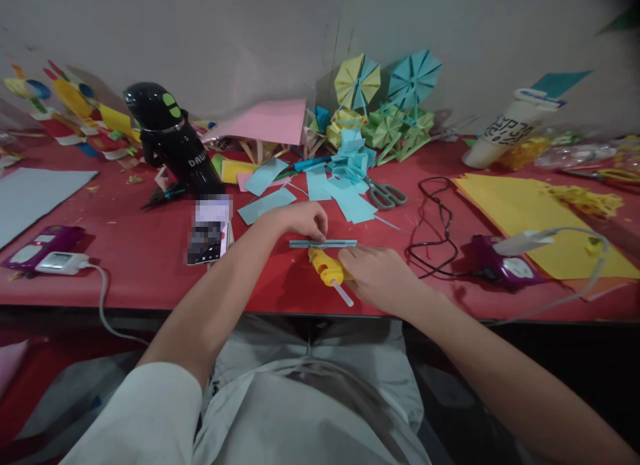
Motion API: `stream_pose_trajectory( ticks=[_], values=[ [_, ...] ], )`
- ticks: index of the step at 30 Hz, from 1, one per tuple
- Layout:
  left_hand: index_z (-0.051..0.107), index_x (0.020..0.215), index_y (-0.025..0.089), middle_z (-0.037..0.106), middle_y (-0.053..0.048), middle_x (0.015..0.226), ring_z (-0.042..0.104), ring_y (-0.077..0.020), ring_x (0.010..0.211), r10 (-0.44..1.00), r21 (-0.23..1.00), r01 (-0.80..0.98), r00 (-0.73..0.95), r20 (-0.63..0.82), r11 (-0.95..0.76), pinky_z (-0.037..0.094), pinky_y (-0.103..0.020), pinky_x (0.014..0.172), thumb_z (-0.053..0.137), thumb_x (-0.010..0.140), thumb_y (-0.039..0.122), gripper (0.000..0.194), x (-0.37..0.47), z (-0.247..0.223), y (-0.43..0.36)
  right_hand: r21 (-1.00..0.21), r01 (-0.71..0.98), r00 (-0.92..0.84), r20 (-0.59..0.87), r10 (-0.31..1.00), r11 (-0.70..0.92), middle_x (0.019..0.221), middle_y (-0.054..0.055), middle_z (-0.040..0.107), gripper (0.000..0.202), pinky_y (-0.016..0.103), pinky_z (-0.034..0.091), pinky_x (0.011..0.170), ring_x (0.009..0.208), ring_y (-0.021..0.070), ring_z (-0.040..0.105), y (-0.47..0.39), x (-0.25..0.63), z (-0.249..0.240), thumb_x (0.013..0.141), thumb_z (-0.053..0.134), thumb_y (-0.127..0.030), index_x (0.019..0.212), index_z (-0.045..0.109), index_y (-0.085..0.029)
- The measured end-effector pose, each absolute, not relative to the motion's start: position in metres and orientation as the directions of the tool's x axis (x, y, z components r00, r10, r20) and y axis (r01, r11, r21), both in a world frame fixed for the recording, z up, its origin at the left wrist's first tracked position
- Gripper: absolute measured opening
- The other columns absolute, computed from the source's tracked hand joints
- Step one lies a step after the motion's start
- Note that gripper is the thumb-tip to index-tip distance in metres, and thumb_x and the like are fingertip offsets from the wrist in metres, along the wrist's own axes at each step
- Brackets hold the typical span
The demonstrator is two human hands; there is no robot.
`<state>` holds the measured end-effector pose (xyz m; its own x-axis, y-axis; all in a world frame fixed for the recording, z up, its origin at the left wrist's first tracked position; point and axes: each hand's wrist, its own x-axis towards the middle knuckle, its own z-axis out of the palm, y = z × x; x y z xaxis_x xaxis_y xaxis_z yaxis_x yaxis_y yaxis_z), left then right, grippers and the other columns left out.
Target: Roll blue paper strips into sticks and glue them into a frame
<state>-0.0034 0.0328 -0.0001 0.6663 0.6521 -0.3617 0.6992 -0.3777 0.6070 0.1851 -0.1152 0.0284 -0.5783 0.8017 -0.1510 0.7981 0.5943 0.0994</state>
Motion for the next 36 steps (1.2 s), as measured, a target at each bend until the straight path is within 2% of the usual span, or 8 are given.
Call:
stream_pose_trajectory(
  ticks=[7,14,20,27,31,36],
  values=[
    [0.076,0.087,0.018,0.078,-0.004,0.089,0.068,-0.0165,0.078,0.653,0.608,0.702,0.663,-0.366,-0.372,0.046,-0.024,0.067,0.077,0.071,0.027,0.018,-0.004,-0.001,0.033,0.074,0.817,-0.557,-0.152,0.816,0.571,0.100,0.013,0.071,0.018,0.032,0.033,0.060,0.094,0.0243,0.068,-0.116,0.187,0.030,0.096,0.045,-0.015,0.104,0.060,-0.013],
    [0.075,0.084,0.018,0.078,-0.004,0.085,0.068,-0.0160,0.075,0.640,0.621,0.683,0.682,-0.354,-0.383,0.046,-0.024,0.066,0.077,0.071,0.026,0.016,-0.004,-0.001,0.034,0.100,0.822,-0.541,-0.167,0.824,0.560,0.097,0.014,0.072,0.017,0.032,0.027,0.056,0.090,0.0245,0.069,-0.118,0.192,0.034,0.096,0.046,-0.016,0.102,0.061,-0.013],
    [0.075,0.084,0.018,0.077,-0.003,0.082,0.066,-0.0149,0.073,0.646,0.640,0.679,0.677,-0.353,-0.361,0.046,-0.024,0.066,0.076,0.071,0.024,0.014,-0.004,0.000,0.032,0.110,0.825,-0.537,-0.150,0.830,0.554,0.095,0.014,0.072,0.013,0.032,0.027,0.056,0.087,0.0226,0.068,-0.118,0.199,0.033,0.093,0.049,-0.014,0.099,0.060,-0.014],
    [0.075,0.085,0.017,0.076,-0.004,0.082,0.066,-0.0160,0.074,0.645,0.644,0.678,0.676,-0.356,-0.355,0.046,-0.025,0.066,0.076,0.070,0.025,0.016,-0.004,0.001,0.032,0.102,0.839,-0.516,-0.158,0.842,0.534,0.094,0.013,0.072,0.012,0.030,0.029,0.058,0.090,0.0234,0.069,-0.118,0.208,0.033,0.096,0.051,-0.020,0.100,0.059,-0.014],
    [0.074,0.084,0.016,0.075,-0.004,0.082,0.066,-0.0159,0.072,0.634,0.672,0.657,0.689,-0.351,-0.341,0.046,-0.025,0.064,0.076,0.070,0.026,0.017,-0.005,-0.002,0.034,0.061,0.844,-0.519,-0.158,0.840,0.533,0.096,0.012,0.072,0.015,0.029,0.030,0.059,0.093,0.0233,0.069,-0.116,0.217,0.031,0.097,0.051,-0.025,0.104,0.058,-0.015],
    [0.074,0.083,0.017,0.075,-0.005,0.082,0.066,-0.0163,0.073,0.635,0.679,0.655,0.687,-0.354,-0.331,0.046,-0.025,0.066,0.075,0.069,0.026,0.017,-0.006,-0.003,0.033,-0.062,0.838,-0.545,-0.154,0.824,0.542,0.107,0.011,0.071,0.017,0.027,0.034,0.061,0.094,0.0206,0.069,-0.109,0.228,0.027,0.099,0.048,-0.028,0.108,0.057,-0.016]
  ],
)
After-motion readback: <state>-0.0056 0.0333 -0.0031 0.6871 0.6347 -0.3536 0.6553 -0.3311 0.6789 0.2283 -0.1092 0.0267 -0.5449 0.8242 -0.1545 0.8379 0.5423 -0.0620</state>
